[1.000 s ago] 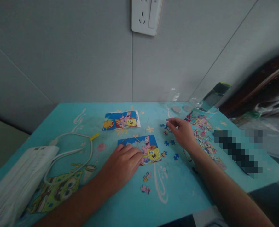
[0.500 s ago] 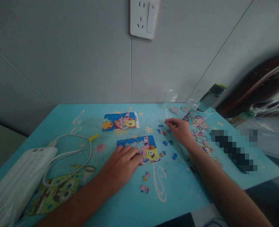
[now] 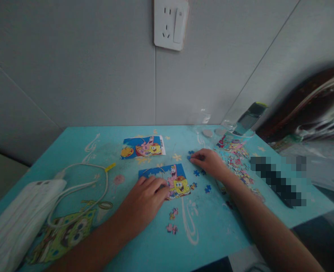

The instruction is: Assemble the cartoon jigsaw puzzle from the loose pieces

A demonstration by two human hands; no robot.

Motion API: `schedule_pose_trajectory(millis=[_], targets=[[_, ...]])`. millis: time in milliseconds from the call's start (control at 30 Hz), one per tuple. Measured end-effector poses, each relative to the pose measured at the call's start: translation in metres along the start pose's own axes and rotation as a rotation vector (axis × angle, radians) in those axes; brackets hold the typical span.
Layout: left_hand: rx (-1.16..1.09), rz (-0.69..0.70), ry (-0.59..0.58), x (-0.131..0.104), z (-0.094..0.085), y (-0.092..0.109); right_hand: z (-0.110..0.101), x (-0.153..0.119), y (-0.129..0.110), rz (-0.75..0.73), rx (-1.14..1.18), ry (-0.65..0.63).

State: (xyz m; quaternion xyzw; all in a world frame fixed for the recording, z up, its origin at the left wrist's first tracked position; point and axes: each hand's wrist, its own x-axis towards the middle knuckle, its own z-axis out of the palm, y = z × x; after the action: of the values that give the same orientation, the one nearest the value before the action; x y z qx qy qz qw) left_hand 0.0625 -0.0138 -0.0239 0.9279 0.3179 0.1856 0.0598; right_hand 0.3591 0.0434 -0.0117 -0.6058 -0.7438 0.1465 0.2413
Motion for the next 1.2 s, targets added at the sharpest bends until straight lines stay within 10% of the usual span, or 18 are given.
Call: schedule_pose_trajectory(millis=[1200], targets=[[-0.021,0.017,-0.003,-0.002,0.0,0.001,0.003,0.008,0.017,-0.041,-0.207,0.123]])
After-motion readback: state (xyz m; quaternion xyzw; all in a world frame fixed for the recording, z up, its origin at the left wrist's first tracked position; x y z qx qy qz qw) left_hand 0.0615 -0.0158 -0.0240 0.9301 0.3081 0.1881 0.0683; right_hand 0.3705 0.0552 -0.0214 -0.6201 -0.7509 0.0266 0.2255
